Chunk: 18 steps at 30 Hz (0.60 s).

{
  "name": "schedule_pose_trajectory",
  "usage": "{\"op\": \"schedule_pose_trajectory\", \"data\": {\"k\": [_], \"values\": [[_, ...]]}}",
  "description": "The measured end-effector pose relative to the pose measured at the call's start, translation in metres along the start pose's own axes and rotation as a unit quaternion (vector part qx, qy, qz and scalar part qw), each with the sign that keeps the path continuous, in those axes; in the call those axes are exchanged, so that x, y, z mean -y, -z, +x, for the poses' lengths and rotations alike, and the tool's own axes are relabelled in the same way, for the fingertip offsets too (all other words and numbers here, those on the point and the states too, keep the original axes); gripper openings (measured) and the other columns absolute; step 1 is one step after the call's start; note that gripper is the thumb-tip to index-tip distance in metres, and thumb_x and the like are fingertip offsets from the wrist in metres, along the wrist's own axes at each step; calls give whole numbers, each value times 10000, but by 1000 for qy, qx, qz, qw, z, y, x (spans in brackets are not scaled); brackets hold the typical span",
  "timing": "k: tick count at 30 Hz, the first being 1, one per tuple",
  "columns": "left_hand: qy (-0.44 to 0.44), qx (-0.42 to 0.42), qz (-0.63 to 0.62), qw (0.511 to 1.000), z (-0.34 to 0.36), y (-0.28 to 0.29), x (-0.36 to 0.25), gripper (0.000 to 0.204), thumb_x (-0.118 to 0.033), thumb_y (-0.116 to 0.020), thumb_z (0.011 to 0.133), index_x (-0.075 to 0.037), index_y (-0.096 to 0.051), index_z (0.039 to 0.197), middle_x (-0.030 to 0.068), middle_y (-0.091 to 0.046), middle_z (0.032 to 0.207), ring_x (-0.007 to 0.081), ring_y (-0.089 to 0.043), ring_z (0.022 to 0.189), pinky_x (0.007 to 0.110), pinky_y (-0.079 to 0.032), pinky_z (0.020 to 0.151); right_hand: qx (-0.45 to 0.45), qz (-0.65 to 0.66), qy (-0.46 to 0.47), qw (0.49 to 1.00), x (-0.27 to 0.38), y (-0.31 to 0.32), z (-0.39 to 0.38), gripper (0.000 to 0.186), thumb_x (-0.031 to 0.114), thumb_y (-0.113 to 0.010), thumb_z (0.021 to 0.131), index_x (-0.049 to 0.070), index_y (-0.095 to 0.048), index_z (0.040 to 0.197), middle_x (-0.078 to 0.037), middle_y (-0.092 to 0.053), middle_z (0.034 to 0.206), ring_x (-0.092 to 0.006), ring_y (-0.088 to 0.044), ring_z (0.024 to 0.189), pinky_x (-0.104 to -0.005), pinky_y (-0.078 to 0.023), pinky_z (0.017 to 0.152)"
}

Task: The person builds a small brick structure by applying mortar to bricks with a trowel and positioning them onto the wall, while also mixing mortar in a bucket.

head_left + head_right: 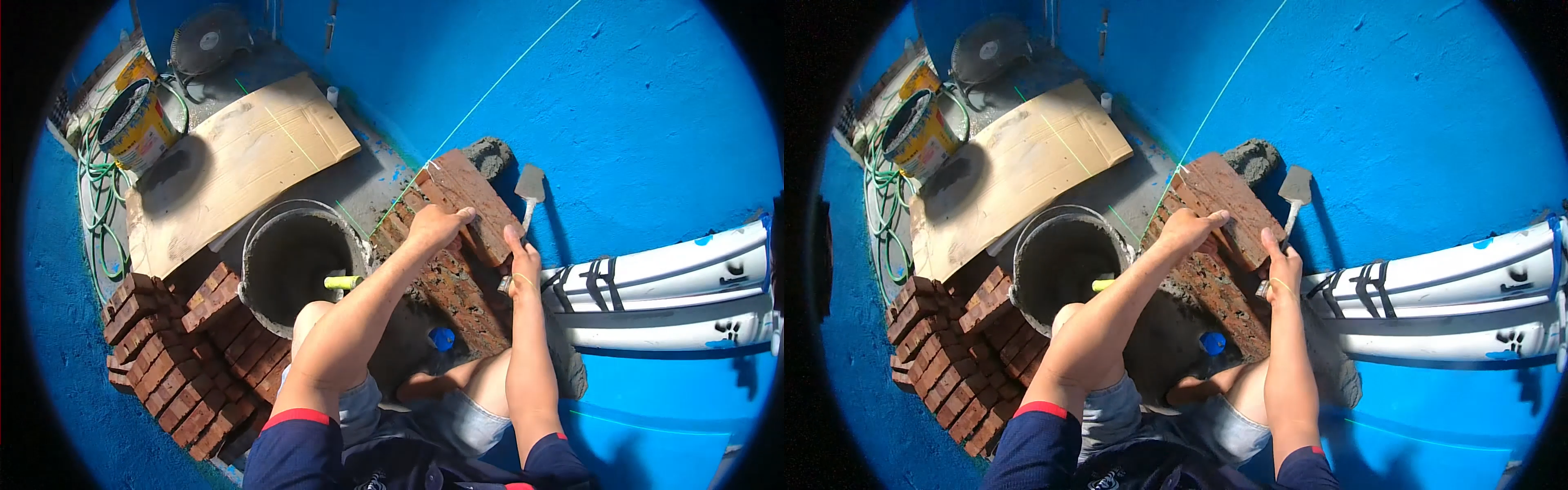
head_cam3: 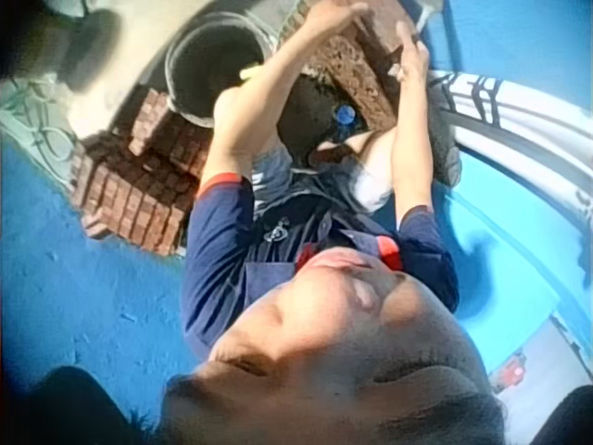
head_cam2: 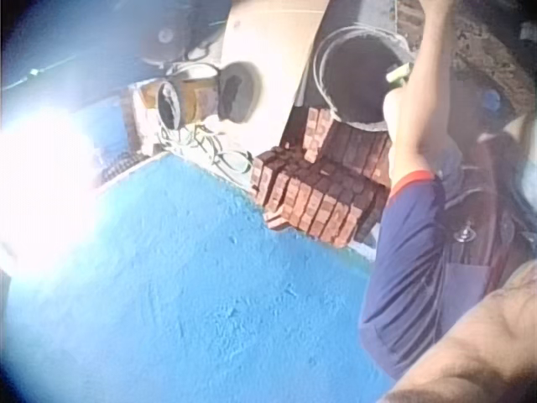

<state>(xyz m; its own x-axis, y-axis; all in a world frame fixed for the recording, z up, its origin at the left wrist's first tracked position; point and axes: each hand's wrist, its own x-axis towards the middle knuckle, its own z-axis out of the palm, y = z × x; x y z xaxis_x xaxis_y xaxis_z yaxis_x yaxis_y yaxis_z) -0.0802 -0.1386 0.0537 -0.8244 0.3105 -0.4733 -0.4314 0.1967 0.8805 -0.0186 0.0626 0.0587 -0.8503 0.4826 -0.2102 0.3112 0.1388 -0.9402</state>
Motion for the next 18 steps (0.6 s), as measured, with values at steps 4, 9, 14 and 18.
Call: {"op": "schedule_pose_trajectory", "data": {"k": [4,9,14,18], "values": [[-23,-30,19,999,10,-7,6,601,-519,-613,847,34,-684,626,139,-674,616,219,-687,647,323,-542,704,-11,18,12,1000,-23,2,17,756,452,-780,741,-115,-559,1189,-178,-604,1171,-215,-564,1051,-326,-429,894],[7,-22,-70,997,5,-8,6,611,-516,-617,846,90,-681,804,171,-691,701,253,-705,709,335,-542,713,-33,18,17,999,-10,-8,3,648,381,-788,757,-77,-592,1172,-135,-637,1121,-202,-585,1003,-322,-445,870],[-35,-47,34,998,4,-11,0,620,-517,-618,851,99,-676,875,220,-684,775,273,-696,682,340,-547,714,-35,39,38,998,-16,-1,6,543,333,-811,753,-60,-635,1082,-110,-661,1054,-161,-597,916,-310,-460,809],[23,39,-125,991,11,-8,12,705,-474,-661,854,159,-529,1136,265,-657,824,300,-696,667,366,-596,587,-121,-125,126,977,-17,-5,5,471,438,-789,755,21,-572,779,-17,-531,647,-112,-491,556,-314,-378,494]]}}
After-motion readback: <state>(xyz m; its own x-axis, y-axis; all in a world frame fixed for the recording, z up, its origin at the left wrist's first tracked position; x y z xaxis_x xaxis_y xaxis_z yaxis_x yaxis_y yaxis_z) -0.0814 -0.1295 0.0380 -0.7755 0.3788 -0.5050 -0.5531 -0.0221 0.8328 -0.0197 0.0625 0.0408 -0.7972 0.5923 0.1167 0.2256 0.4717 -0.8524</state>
